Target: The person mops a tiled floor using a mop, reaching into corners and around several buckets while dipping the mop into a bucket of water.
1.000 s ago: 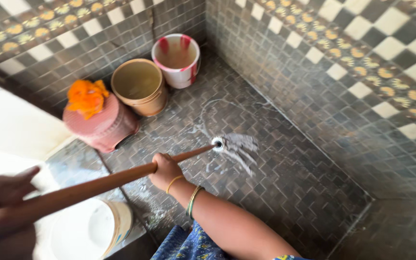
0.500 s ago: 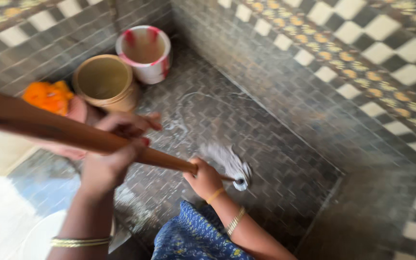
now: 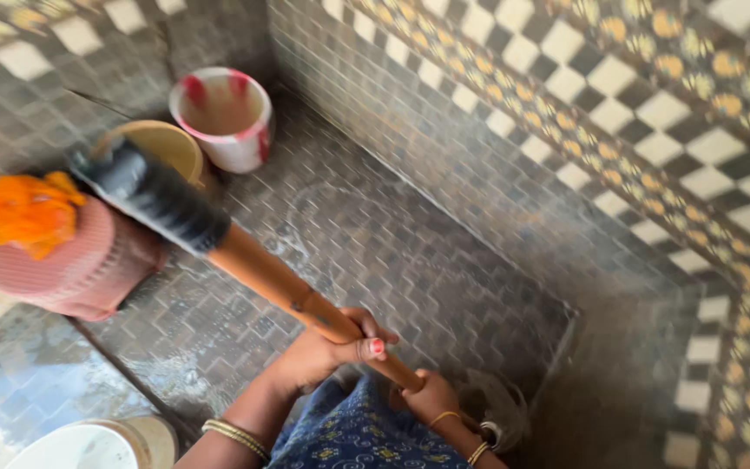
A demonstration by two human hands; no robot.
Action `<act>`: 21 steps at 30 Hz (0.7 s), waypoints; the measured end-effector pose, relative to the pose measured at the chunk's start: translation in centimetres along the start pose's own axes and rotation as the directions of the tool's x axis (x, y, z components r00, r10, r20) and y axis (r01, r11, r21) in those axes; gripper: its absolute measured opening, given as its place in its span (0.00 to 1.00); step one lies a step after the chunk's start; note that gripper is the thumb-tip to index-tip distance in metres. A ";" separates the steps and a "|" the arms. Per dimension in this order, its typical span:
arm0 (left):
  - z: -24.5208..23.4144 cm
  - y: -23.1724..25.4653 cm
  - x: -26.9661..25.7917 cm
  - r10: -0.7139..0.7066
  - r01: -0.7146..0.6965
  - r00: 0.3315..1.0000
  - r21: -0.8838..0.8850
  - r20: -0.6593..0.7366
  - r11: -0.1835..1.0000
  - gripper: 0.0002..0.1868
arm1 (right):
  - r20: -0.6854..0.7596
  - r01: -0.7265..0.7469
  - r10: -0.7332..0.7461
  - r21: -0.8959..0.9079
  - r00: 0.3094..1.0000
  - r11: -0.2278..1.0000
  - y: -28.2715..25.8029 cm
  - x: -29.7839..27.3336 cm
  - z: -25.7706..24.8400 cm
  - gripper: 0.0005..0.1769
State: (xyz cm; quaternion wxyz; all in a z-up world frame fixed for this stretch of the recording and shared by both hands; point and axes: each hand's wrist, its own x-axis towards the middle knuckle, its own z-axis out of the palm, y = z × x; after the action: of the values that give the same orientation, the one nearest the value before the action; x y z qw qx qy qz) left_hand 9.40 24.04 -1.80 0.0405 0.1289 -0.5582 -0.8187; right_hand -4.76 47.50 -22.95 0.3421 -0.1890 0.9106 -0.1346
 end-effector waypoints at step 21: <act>-5.5 7.5 -20.2 0.685 -0.460 0.674 0.567 -0.278 0.683 0.16 | 0.222 0.934 -0.958 0.265 0.181 0.238 -33.5 5.0 6.9 0.12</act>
State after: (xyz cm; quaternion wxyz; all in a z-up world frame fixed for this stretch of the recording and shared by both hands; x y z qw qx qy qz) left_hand 29.70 20.48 6.61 0.4057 0.1411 -0.7159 -0.5505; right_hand 4.88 14.62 -18.32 0.3431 -0.7178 0.5189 -0.3128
